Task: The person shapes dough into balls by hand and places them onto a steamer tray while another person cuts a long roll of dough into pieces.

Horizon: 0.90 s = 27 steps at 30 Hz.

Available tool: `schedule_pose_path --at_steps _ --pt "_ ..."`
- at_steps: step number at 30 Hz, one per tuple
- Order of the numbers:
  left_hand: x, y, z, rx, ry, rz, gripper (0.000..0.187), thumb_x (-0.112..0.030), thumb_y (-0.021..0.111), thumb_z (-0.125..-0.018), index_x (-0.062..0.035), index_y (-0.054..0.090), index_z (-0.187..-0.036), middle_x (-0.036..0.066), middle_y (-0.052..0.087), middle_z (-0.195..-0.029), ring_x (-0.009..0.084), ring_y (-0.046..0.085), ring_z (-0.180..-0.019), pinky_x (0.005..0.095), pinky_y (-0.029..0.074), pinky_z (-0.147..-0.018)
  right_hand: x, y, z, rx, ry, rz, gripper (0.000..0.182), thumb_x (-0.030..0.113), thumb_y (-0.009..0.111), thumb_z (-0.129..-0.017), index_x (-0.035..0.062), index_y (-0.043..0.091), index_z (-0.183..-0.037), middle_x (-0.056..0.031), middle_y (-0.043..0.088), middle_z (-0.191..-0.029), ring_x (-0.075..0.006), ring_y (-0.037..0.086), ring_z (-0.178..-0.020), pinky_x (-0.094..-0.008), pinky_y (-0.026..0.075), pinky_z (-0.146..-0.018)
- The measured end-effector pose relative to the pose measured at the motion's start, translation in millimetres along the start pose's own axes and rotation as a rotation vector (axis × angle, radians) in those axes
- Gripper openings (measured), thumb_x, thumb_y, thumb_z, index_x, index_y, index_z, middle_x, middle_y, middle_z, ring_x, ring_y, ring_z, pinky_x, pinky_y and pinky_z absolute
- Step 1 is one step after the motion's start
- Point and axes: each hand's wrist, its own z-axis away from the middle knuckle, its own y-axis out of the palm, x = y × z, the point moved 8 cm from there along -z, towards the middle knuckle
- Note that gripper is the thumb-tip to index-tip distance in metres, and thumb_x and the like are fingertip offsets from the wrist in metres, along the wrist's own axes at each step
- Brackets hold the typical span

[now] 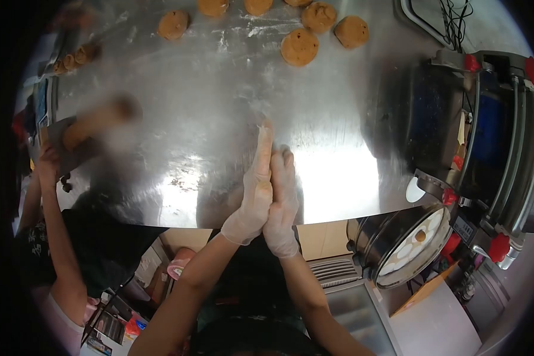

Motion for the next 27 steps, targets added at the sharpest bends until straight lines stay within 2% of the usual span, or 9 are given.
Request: schedule_pose_path --at_steps 4,11,15,17,20,21,23,26,27 --pt "27 6 43 -0.007 -0.100 -0.194 0.084 0.000 0.041 -0.076 0.0110 0.015 -0.155 0.034 0.022 -0.160 0.0467 0.026 -0.148 0.0469 0.028 -0.120 12 -12 -32 0.015 -0.017 -0.062 0.087 0.064 0.025 -0.101 -0.0034 0.029 -0.155 -0.0242 0.026 -0.162 -0.0412 0.016 -0.153 -0.0458 0.016 -0.124" --pt "0 4 1 0.027 0.085 -0.056 0.080 -0.004 0.043 -0.082 0.0098 0.016 -0.155 0.033 0.021 -0.160 0.0464 0.022 -0.150 0.0493 0.021 -0.122 -5 -5 -10 0.010 -0.046 -0.011 0.087 0.066 0.023 -0.101 -0.0021 0.028 -0.156 -0.0244 0.026 -0.162 -0.0413 0.015 -0.153 -0.0468 0.015 -0.124" --pt "29 7 59 0.025 0.219 -0.209 0.074 -0.016 0.044 -0.091 0.0094 0.017 -0.155 0.032 0.020 -0.161 0.0444 0.020 -0.151 0.0454 0.021 -0.123 12 -16 -30 -0.019 -0.113 -0.075 0.084 0.062 0.024 -0.102 -0.0011 0.027 -0.157 -0.0246 0.025 -0.162 -0.0414 0.014 -0.153 -0.0472 0.014 -0.124" --pt "15 -3 43 0.000 0.140 -0.114 0.074 -0.028 0.042 -0.097 0.0091 0.016 -0.156 0.032 0.020 -0.161 0.0426 0.021 -0.151 0.0440 0.021 -0.122 -7 -17 -17 -0.123 -0.140 -0.089 0.078 0.057 0.025 -0.104 -0.0007 0.027 -0.157 -0.0251 0.025 -0.162 -0.0404 0.014 -0.154 -0.0469 0.013 -0.125" --pt "9 0 -2 -0.022 -0.137 -0.085 0.076 -0.036 0.044 -0.099 0.0052 0.017 -0.157 0.027 0.023 -0.162 0.0400 0.024 -0.151 0.0450 0.023 -0.122 6 -5 -7 -0.086 0.126 -0.039 0.077 0.056 0.024 -0.105 -0.0011 0.028 -0.157 -0.0251 0.025 -0.162 -0.0393 0.014 -0.154 -0.0465 0.013 -0.125" --pt "-9 5 -5 0.053 0.208 -0.035 0.073 -0.028 0.048 -0.097 0.0030 0.020 -0.157 0.024 0.026 -0.162 0.0405 0.027 -0.150 0.0452 0.024 -0.122 8 -2 -7 -0.084 0.144 -0.035 0.079 0.058 0.022 -0.105 -0.0010 0.027 -0.157 -0.0228 0.025 -0.163 -0.0370 0.013 -0.154 -0.0448 0.014 -0.125" --pt "19 13 16 0.015 -0.122 -0.071 0.074 -0.029 0.050 -0.096 0.0056 0.021 -0.156 0.027 0.026 -0.161 0.0419 0.026 -0.150 0.0457 0.023 -0.122 12 5 -6 -0.082 0.180 -0.027 0.083 0.062 0.019 -0.104 -0.0009 0.025 -0.158 -0.0184 0.025 -0.164 -0.0323 0.012 -0.155 -0.0415 0.015 -0.125" --pt "24 7 60 -0.007 0.257 -0.080 0.074 -0.021 0.050 -0.092 0.0091 0.022 -0.154 0.030 0.026 -0.160 0.0421 0.026 -0.149 0.0452 0.023 -0.122 1 -9 -4 -0.138 0.139 -0.081 0.083 0.062 0.019 -0.104 -0.0003 0.026 -0.157 -0.0196 0.026 -0.164 -0.0347 0.012 -0.155 -0.0431 0.015 -0.125" --pt "25 3 52 -0.023 0.208 -0.118 0.074 -0.018 0.049 -0.090 0.0101 0.022 -0.153 0.031 0.026 -0.159 0.0417 0.026 -0.149 0.0448 0.023 -0.122 -3 -13 -4 -0.156 0.122 -0.099 0.082 0.062 0.018 -0.104 -0.0001 0.026 -0.157 -0.0200 0.026 -0.164 -0.0355 0.012 -0.155 -0.0436 0.015 -0.125"
